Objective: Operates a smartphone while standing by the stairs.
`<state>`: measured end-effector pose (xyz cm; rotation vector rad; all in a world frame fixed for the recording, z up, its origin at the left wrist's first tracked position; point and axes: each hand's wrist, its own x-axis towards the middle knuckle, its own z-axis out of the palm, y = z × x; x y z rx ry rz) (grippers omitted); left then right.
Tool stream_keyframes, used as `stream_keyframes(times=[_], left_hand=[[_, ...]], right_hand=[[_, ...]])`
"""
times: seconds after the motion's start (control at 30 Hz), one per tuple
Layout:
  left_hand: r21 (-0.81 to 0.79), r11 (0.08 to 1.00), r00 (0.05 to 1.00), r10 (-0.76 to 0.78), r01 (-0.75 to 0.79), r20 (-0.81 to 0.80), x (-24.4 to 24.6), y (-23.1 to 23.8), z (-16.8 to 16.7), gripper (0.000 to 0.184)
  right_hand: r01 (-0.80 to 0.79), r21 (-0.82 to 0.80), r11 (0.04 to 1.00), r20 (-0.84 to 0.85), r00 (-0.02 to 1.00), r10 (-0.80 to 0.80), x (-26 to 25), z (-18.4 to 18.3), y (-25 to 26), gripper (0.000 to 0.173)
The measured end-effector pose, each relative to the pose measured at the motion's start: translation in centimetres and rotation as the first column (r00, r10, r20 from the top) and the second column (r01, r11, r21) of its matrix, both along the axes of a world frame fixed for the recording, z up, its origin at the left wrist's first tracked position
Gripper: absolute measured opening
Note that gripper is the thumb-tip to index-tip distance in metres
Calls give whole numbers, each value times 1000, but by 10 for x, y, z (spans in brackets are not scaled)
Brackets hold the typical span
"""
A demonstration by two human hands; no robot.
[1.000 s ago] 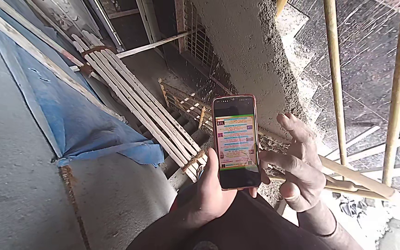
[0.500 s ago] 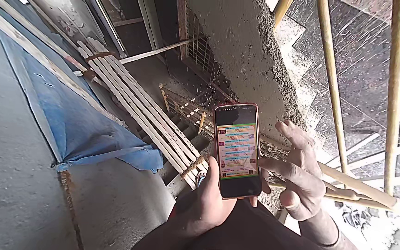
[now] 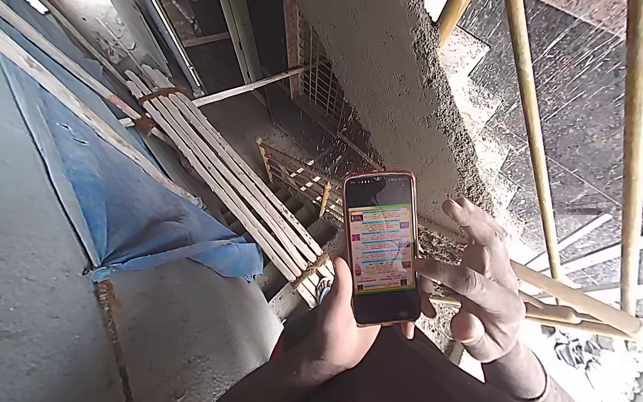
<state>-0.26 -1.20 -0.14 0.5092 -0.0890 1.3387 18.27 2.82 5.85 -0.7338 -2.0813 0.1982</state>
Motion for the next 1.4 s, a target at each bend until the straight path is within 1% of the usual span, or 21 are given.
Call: stream_keyframes(times=[0.43,0.77,1.13,1.4], left_hand=[[40,999,1000,11,-11,12,1,0,2,62],[37,999,1000,15,-16,9,2,-1,1,61],[30,1000,999,3,-4,44,3,-1,0,60],[24,999,999,27,-28,21,2,-1,-2,61]], right_hand=[[-17,-5,1000,5,1000,17,1,0,-2,55],[-14,-8,1000,8,1000,14,2,1,-2,54],[-7,-8,1000,8,1000,7,2,2,-3,54],[-17,-24,1000,12,1000,17,1,0,-2,55]])
